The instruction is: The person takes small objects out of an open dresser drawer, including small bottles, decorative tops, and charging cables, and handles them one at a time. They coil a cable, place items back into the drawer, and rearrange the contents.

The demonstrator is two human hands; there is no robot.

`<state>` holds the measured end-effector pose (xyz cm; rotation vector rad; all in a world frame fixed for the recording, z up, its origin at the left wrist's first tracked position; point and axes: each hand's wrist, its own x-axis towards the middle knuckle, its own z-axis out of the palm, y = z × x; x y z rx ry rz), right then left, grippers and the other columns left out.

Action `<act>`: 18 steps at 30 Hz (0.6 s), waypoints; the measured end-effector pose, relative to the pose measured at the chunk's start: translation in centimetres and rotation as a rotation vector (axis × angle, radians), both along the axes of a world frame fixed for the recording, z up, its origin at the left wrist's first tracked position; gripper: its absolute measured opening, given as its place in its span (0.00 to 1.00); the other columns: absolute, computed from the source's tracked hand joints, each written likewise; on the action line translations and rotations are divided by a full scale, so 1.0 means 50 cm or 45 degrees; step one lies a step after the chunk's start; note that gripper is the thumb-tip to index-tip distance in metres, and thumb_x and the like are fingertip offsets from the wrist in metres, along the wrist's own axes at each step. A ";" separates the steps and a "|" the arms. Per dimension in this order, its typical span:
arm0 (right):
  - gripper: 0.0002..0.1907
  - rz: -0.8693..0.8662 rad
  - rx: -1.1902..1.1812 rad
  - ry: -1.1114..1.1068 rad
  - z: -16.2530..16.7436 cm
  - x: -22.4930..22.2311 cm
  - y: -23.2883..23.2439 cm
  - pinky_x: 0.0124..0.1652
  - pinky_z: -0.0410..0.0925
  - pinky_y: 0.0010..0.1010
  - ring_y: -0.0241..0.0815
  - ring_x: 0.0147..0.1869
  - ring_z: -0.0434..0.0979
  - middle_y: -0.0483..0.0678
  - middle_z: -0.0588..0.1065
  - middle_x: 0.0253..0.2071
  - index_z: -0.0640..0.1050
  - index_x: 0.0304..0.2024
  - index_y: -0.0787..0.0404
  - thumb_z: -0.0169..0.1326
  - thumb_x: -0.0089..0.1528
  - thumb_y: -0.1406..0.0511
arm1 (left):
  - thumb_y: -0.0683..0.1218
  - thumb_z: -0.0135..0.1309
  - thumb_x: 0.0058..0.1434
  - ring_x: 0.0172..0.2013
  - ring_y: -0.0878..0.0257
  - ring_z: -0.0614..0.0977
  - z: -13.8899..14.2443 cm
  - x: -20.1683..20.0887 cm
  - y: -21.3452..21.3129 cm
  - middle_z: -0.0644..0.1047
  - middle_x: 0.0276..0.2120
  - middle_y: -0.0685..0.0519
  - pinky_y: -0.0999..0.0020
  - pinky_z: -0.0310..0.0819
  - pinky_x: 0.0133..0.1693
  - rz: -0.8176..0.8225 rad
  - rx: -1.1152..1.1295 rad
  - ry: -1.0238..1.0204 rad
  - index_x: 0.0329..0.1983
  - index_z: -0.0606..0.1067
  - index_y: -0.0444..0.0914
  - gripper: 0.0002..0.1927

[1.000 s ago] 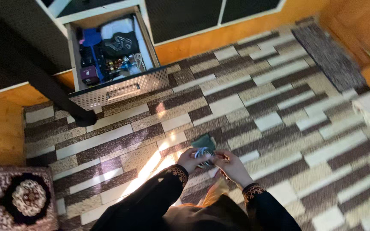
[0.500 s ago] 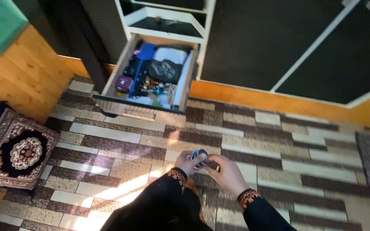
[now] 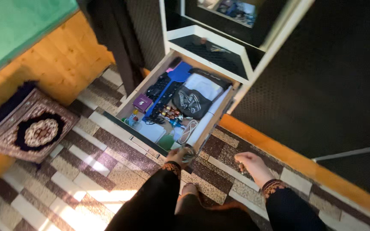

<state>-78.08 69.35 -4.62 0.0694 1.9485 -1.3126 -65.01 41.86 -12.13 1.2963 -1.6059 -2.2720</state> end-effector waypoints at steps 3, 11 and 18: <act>0.09 -0.035 -0.144 -0.274 -0.068 -0.139 -0.021 0.39 0.67 0.36 0.42 0.38 0.73 0.49 0.76 0.38 0.79 0.42 0.71 0.54 0.59 0.72 | 0.49 0.66 0.52 0.42 0.52 0.85 0.004 -0.031 -0.064 0.81 0.44 0.43 0.52 0.83 0.39 0.382 0.331 0.138 0.58 0.72 0.29 0.33; 0.09 0.473 -0.209 -0.421 -0.087 -0.379 -0.232 0.49 0.69 0.37 0.42 0.48 0.75 0.47 0.76 0.42 0.78 0.46 0.68 0.54 0.63 0.72 | 0.51 0.73 0.47 0.43 0.56 0.84 0.023 -0.049 -0.099 0.83 0.43 0.45 0.64 0.79 0.46 0.916 -0.155 -0.153 0.53 0.77 0.29 0.33; 0.13 0.790 -0.160 -0.305 -0.111 -0.436 -0.329 0.56 0.69 0.29 0.39 0.56 0.78 0.48 0.80 0.49 0.77 0.50 0.64 0.57 0.62 0.71 | 0.52 0.71 0.51 0.45 0.55 0.84 -0.004 -0.115 -0.080 0.82 0.46 0.42 0.62 0.78 0.47 0.898 -0.246 -0.480 0.57 0.75 0.27 0.36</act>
